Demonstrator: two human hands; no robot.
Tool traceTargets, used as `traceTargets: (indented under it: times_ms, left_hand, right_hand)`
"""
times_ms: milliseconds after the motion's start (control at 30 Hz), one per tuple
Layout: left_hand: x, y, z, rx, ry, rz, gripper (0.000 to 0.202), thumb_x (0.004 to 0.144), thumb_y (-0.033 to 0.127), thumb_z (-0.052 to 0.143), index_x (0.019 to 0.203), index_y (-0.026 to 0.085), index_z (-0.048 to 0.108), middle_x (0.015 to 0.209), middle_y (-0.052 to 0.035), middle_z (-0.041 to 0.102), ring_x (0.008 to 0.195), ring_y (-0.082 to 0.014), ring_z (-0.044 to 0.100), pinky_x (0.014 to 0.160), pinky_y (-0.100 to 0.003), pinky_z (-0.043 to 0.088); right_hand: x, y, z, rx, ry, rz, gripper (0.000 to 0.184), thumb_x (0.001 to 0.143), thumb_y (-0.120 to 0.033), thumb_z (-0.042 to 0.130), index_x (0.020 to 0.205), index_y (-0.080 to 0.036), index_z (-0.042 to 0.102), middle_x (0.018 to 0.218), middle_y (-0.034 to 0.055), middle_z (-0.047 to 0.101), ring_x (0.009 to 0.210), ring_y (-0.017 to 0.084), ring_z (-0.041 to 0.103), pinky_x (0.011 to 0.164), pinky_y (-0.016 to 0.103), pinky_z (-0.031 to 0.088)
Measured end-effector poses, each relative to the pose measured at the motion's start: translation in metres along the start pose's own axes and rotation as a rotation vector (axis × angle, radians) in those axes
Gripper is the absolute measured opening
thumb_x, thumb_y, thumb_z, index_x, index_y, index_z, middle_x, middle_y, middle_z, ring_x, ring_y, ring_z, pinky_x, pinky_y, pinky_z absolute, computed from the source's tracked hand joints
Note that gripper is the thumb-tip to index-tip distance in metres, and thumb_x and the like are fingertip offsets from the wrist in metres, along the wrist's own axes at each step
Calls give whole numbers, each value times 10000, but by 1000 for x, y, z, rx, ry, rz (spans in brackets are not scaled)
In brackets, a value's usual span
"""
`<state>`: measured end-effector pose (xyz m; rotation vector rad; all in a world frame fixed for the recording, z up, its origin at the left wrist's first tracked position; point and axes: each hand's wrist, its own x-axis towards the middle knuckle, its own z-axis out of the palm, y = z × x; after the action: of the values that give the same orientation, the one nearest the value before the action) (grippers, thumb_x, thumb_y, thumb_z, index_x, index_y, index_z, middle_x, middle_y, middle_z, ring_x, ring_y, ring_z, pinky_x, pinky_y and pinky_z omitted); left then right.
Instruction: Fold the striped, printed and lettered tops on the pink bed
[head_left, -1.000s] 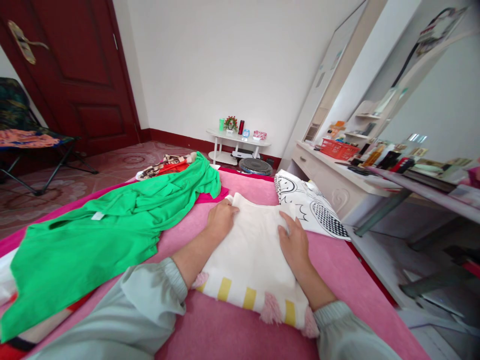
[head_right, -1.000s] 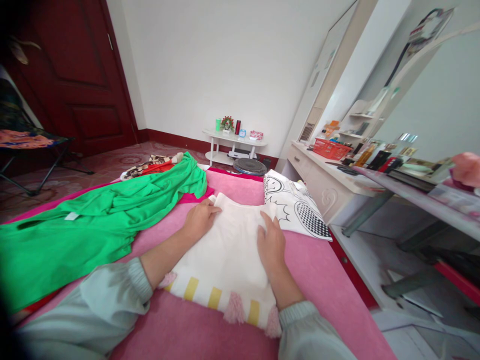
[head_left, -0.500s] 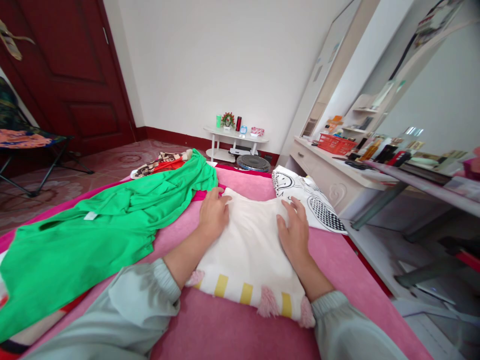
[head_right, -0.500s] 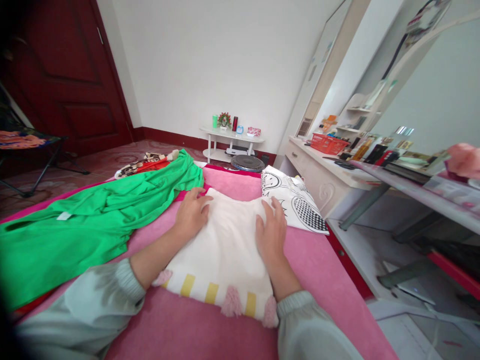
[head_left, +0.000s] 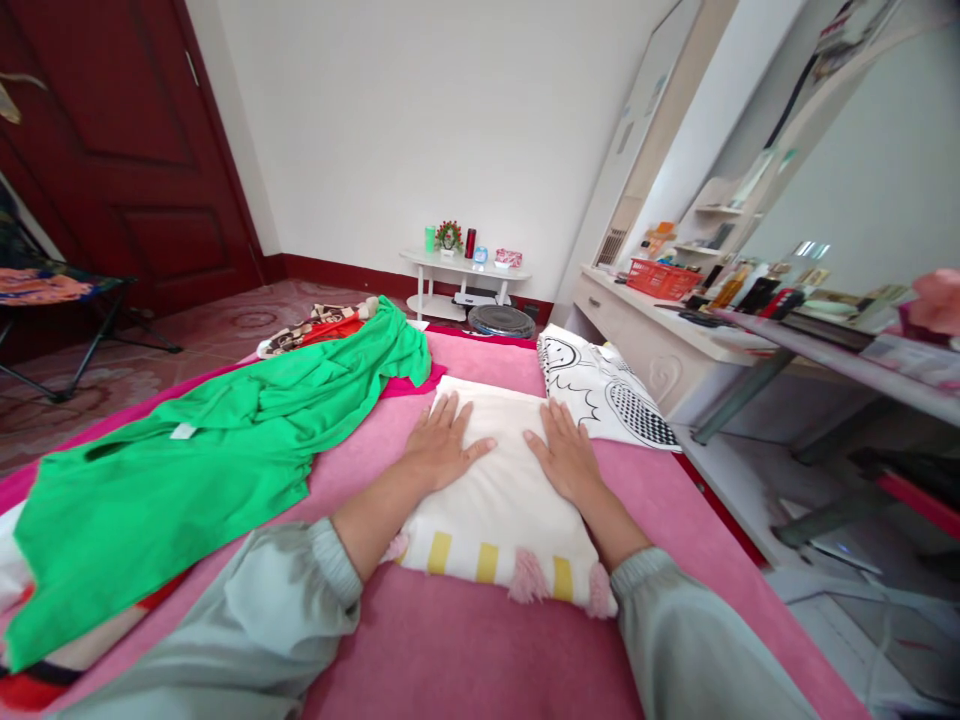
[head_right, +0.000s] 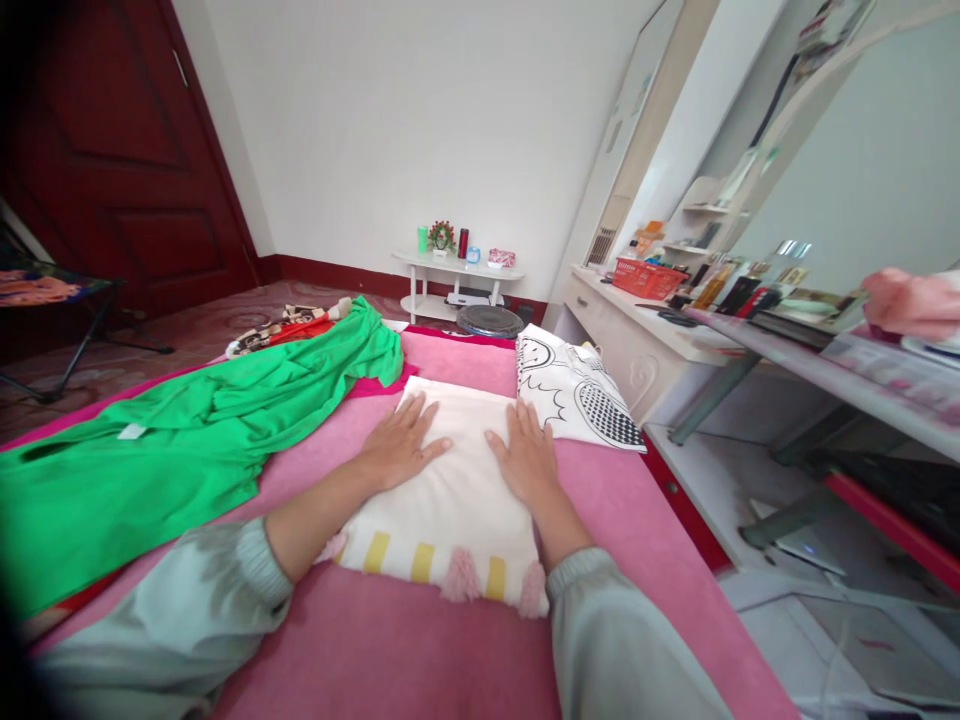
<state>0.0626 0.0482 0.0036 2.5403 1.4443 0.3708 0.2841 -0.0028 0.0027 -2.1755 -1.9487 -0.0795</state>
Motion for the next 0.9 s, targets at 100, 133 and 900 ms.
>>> traceTargets:
  times_ms: [100, 133, 900]
  left_hand:
    - [-2, -2, -3, 15, -38, 18, 910, 805, 778, 155, 1480, 169, 210, 1555, -121, 61, 1426, -307, 1, 1133, -490, 75]
    - [-4, -3, -4, 18, -59, 33, 917, 800, 783, 163, 1482, 170, 204, 1555, -123, 48, 1426, -308, -3, 1133, -490, 73]
    - [-195, -9, -52, 84, -140, 258, 721, 872, 592, 382, 1461, 188, 281, 1524, -126, 206, 1401, -284, 208, 1131, -462, 208]
  right_hand:
    - [-1, -1, 1, -9, -11, 8, 719, 919, -591, 153, 1486, -148, 163, 1565, 57, 64, 1434, 214, 23, 1144, 475, 101]
    - [0, -1, 1, -12, -21, 10, 719, 919, -589, 158, 1486, -148, 160, 1565, 57, 60, 1434, 213, 19, 1144, 475, 95]
    - [-154, -82, -83, 99, -228, -272, 537, 896, -544, 392, 1233, -177, 592, 1311, 144, 551, 1215, 287, 487, 992, 411, 357]
